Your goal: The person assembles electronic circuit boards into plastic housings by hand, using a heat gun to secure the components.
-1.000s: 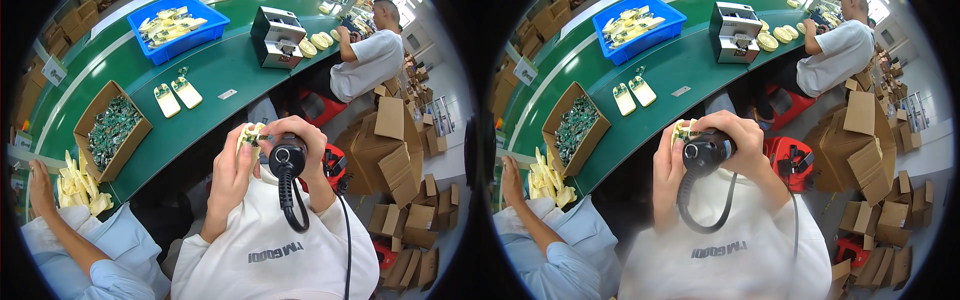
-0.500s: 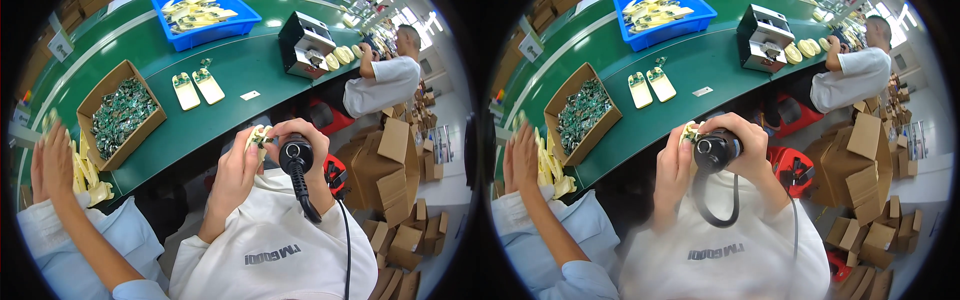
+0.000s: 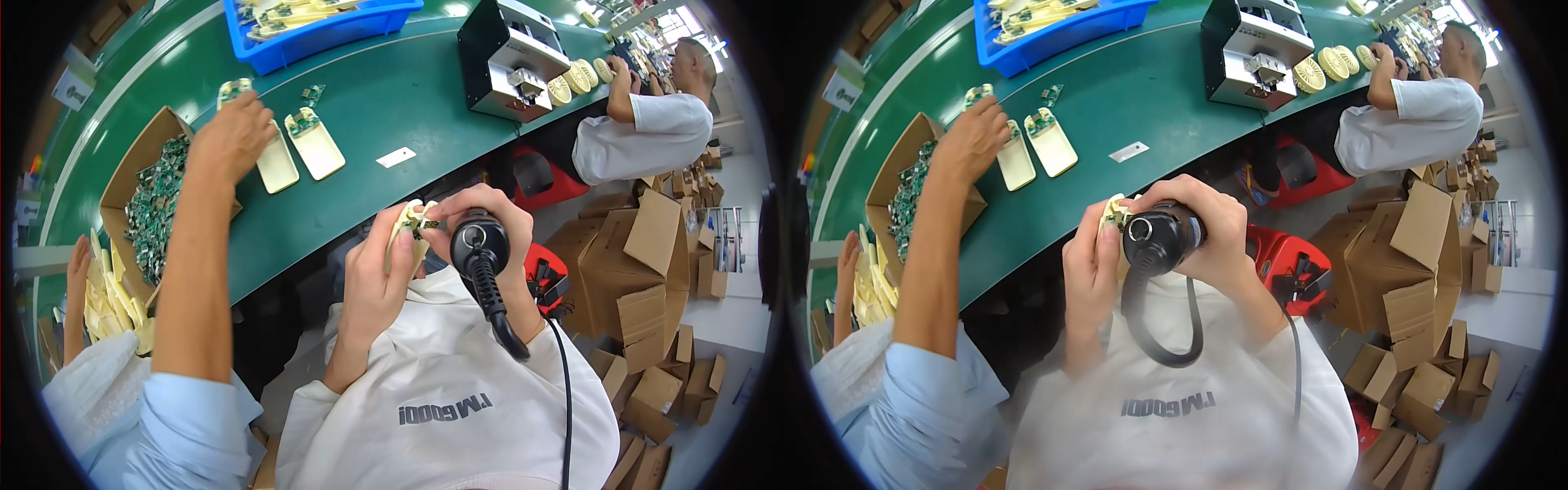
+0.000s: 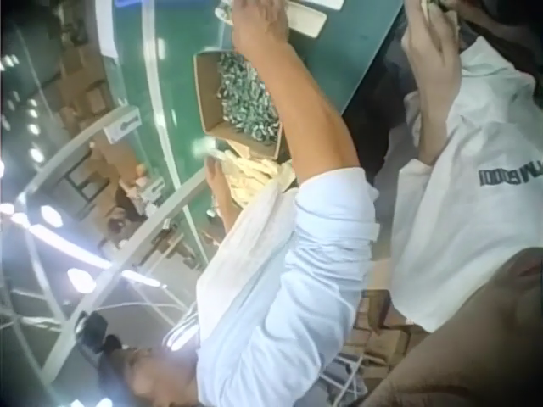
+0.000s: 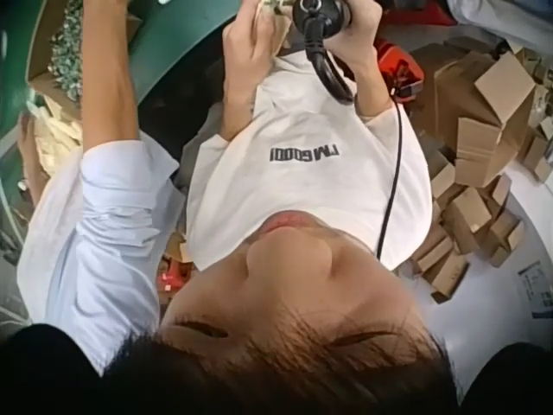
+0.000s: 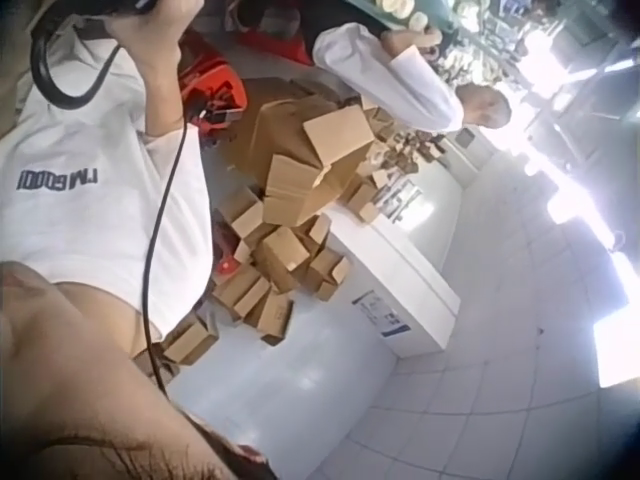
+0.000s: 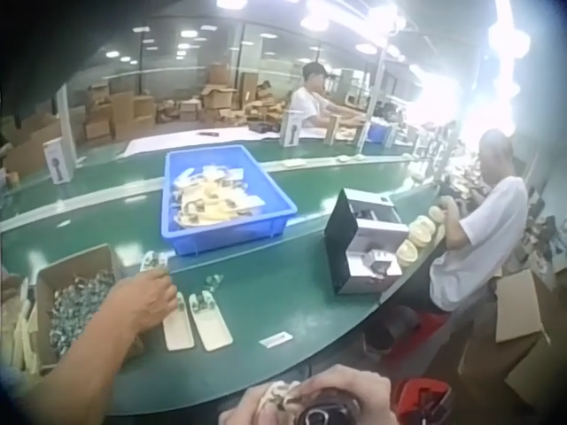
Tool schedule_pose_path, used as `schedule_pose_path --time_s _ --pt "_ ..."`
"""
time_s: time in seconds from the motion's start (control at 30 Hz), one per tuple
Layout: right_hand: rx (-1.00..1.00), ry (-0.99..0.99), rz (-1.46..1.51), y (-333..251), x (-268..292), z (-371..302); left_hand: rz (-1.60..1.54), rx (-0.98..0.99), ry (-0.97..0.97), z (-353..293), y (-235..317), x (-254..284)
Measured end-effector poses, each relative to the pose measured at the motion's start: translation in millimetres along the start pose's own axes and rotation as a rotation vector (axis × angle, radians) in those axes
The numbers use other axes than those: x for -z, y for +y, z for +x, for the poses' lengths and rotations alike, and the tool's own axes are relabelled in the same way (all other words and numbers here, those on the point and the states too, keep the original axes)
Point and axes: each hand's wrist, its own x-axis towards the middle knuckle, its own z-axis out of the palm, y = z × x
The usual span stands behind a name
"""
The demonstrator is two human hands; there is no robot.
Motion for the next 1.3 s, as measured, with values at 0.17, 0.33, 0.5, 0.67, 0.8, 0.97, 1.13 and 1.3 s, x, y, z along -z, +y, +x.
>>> schedule_pose_path --time_s 0.17,0.33,0.5,0.67,0.8,0.97,1.13,1.3 --pt "-0.219 0.099 0.327 11.6 12.7 2.9 -0.491 0.243 -0.038 9.8 -3.9 -14.0" --pt "-0.323 -0.05 0.302 32.3 18.2 -4.7 -0.475 0.186 0.014 15.2 -9.1 -30.7" --pt "-0.297 -0.058 0.454 40.4 29.0 -6.1 -0.421 0.175 0.077 16.9 -8.9 -44.5" --pt "-0.23 0.005 0.472 37.8 33.9 -3.3 -0.347 0.176 0.098 17.1 -9.9 -49.9" --pt "-0.219 0.012 0.335 41.2 33.9 -4.6 -0.382 0.215 0.052 16.0 -16.2 -50.0" --pt "-0.336 -0.042 0.439 45.7 28.3 -10.1 -0.354 0.216 0.036 15.1 -15.9 -48.1" --pt "-0.39 -0.16 0.563 45.6 33.4 -4.8 -0.474 0.214 0.044 10.9 -11.6 -43.7" --pt "-0.479 -0.134 0.668 42.0 28.9 -4.5 -0.464 0.198 0.025 7.8 -14.3 -39.4"
